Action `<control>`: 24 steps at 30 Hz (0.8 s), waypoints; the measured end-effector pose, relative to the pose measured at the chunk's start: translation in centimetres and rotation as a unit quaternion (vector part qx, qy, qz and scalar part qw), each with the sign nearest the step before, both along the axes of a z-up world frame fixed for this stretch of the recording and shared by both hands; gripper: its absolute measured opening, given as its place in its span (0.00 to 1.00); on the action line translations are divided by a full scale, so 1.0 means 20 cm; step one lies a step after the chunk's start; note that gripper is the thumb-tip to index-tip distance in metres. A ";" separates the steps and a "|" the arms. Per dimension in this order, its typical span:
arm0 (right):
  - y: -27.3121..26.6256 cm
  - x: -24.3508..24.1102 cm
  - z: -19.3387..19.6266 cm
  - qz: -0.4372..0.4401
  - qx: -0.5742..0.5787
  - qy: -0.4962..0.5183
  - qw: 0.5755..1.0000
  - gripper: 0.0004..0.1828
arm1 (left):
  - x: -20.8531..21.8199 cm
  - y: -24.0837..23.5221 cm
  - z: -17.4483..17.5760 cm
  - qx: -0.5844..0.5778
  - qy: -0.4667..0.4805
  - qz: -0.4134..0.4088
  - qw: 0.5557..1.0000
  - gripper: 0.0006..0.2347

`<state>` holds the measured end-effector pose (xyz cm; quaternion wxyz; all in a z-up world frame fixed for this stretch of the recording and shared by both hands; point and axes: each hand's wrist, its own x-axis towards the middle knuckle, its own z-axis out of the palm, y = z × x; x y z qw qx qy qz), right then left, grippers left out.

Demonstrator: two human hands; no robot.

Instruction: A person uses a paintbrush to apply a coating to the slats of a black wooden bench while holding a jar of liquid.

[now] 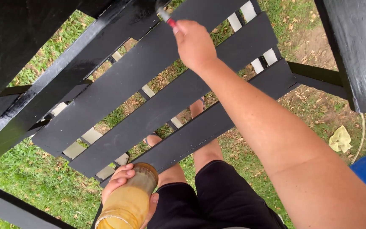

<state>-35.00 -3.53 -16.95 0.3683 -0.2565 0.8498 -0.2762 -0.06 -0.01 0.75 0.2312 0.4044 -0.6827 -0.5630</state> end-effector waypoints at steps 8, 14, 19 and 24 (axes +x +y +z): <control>0.09 0.00 0.20 0.003 0.112 -0.062 0.992 0.15 | -0.03 0.00 -0.02 -0.017 0.024 0.023 0.999 0.28; 0.13 0.01 0.02 -0.068 -0.060 -0.006 0.996 0.15 | -0.02 0.00 -0.04 -0.002 0.020 0.015 1.000 0.28; 0.04 -0.04 -0.16 -0.115 -0.008 -0.043 0.992 0.15 | -0.01 0.01 -0.05 0.002 0.017 0.016 1.000 0.29; 0.10 -0.10 -0.19 -0.072 0.076 -0.042 0.994 0.21 | -0.01 0.00 -0.02 0.015 -0.003 0.010 1.000 0.29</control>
